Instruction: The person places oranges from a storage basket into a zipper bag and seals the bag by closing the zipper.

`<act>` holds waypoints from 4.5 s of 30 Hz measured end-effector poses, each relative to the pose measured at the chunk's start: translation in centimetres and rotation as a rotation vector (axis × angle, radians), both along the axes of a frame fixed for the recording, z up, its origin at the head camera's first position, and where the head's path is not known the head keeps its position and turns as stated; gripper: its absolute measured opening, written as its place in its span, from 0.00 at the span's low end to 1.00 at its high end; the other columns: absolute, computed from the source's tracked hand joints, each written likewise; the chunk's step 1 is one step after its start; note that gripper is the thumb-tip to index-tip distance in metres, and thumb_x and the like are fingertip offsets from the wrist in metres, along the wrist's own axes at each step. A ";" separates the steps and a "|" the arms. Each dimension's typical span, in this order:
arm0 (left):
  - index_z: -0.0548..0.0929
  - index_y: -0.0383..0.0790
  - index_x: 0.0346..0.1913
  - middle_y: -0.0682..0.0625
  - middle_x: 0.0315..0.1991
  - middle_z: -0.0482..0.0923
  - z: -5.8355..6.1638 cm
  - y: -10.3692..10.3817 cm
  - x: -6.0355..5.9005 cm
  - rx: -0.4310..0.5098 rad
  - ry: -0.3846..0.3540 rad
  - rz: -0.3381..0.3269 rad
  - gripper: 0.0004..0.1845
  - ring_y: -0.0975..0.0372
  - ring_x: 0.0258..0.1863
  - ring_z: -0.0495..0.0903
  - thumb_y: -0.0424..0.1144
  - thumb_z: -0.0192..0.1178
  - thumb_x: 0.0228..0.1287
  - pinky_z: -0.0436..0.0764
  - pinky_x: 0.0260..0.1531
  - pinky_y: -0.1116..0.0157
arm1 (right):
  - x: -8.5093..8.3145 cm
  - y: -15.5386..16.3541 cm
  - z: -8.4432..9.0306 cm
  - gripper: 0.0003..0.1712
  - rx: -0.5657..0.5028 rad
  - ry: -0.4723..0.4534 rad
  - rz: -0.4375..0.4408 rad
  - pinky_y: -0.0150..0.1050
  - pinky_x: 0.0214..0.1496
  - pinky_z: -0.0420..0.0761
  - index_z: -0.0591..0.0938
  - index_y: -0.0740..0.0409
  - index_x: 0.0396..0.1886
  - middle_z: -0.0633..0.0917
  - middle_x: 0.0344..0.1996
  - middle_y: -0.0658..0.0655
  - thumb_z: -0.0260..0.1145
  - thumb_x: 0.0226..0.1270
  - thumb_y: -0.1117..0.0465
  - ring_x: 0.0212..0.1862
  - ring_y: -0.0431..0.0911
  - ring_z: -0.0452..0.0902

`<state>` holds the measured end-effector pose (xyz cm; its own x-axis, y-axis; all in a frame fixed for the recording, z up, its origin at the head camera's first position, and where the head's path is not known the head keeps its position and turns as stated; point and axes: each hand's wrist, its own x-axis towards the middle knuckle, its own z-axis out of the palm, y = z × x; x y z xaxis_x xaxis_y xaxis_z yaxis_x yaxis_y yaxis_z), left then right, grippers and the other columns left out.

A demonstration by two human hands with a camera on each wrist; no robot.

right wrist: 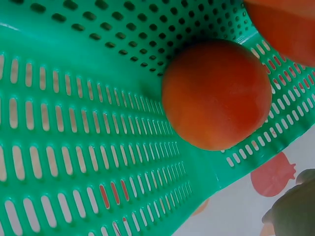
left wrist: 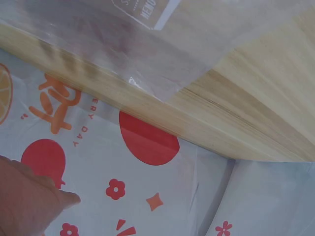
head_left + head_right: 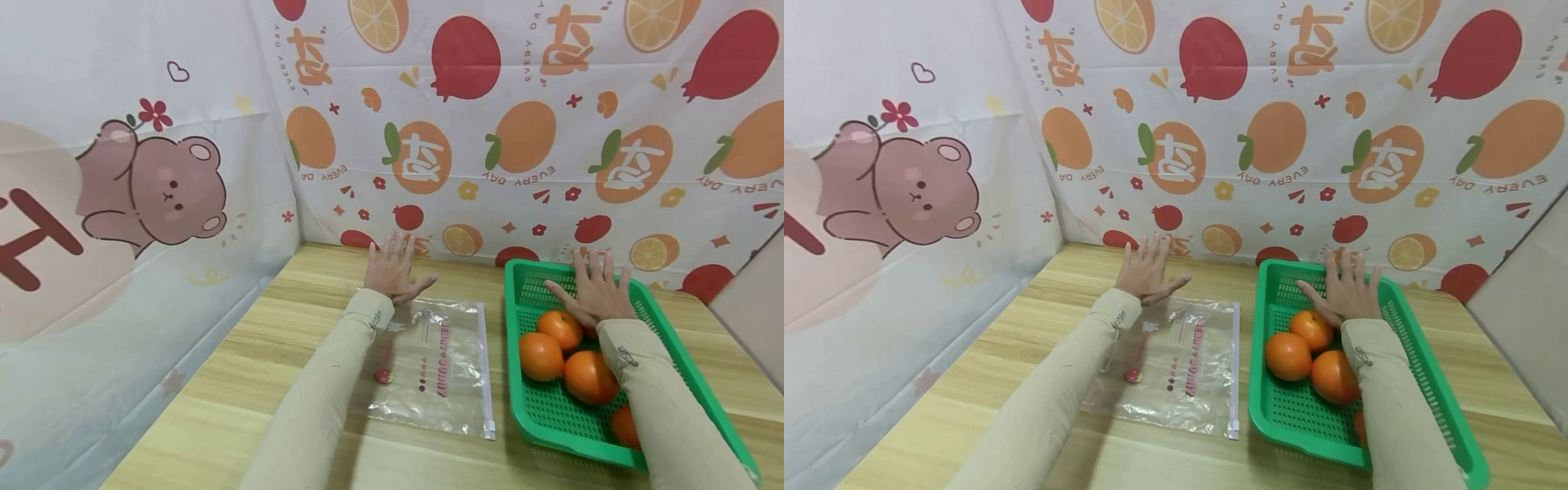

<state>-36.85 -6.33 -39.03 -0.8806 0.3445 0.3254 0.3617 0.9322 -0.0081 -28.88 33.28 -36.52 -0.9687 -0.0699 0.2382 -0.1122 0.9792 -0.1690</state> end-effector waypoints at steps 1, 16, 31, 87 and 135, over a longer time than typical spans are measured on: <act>0.44 0.43 0.82 0.40 0.81 0.46 0.0 0.0 0.0 0.000 -0.003 -0.001 0.57 0.44 0.79 0.47 0.81 0.37 0.63 0.48 0.72 0.36 | 0.0 0.0 0.0 0.58 0.000 -0.001 -0.001 0.75 0.68 0.25 0.40 0.61 0.82 0.44 0.76 0.78 0.43 0.72 0.24 0.76 0.75 0.30; 0.51 0.42 0.81 0.38 0.79 0.50 0.4 0.0 0.4 0.024 0.010 -0.049 0.52 0.44 0.79 0.48 0.76 0.41 0.67 0.53 0.73 0.41 | 0.2 0.0 1.3 0.60 -0.052 -0.038 0.017 0.76 0.69 0.28 0.40 0.63 0.81 0.46 0.76 0.77 0.43 0.71 0.24 0.76 0.75 0.34; 0.69 0.43 0.74 0.39 0.69 0.71 0.8 1.0 1.7 0.156 -0.079 -0.029 0.40 0.43 0.67 0.71 0.69 0.45 0.71 0.70 0.62 0.44 | 0.9 -1.6 2.4 0.54 -0.078 -0.100 0.098 0.75 0.69 0.49 0.51 0.69 0.79 0.54 0.74 0.79 0.46 0.75 0.29 0.72 0.76 0.48; 0.79 0.47 0.23 0.52 0.22 0.80 -3.6 12.0 11.1 -0.017 -0.332 -0.168 0.18 0.59 0.24 0.80 0.54 0.63 0.64 0.81 0.26 0.58 | 5.4 -9.1 4.5 0.14 -0.287 -0.142 0.340 0.38 0.29 0.73 0.83 0.58 0.34 0.76 0.20 0.50 0.62 0.77 0.53 0.25 0.45 0.70; 0.80 0.38 0.42 0.52 0.18 0.84 6.7 5.3 11.9 0.983 -0.418 -0.290 0.09 0.62 0.15 0.84 0.34 0.65 0.59 0.71 0.15 0.68 | 4.5 -12.2 4.4 0.18 -0.518 -0.122 0.315 0.43 0.34 0.85 0.73 0.62 0.58 0.81 0.43 0.65 0.64 0.71 0.69 0.33 0.50 0.80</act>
<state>-24.91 -1.06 -32.35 -0.9124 0.3103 0.2668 0.3696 0.3447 0.8629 -24.35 21.03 -32.09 -0.9429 -0.2618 0.2061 -0.3321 0.6896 -0.6435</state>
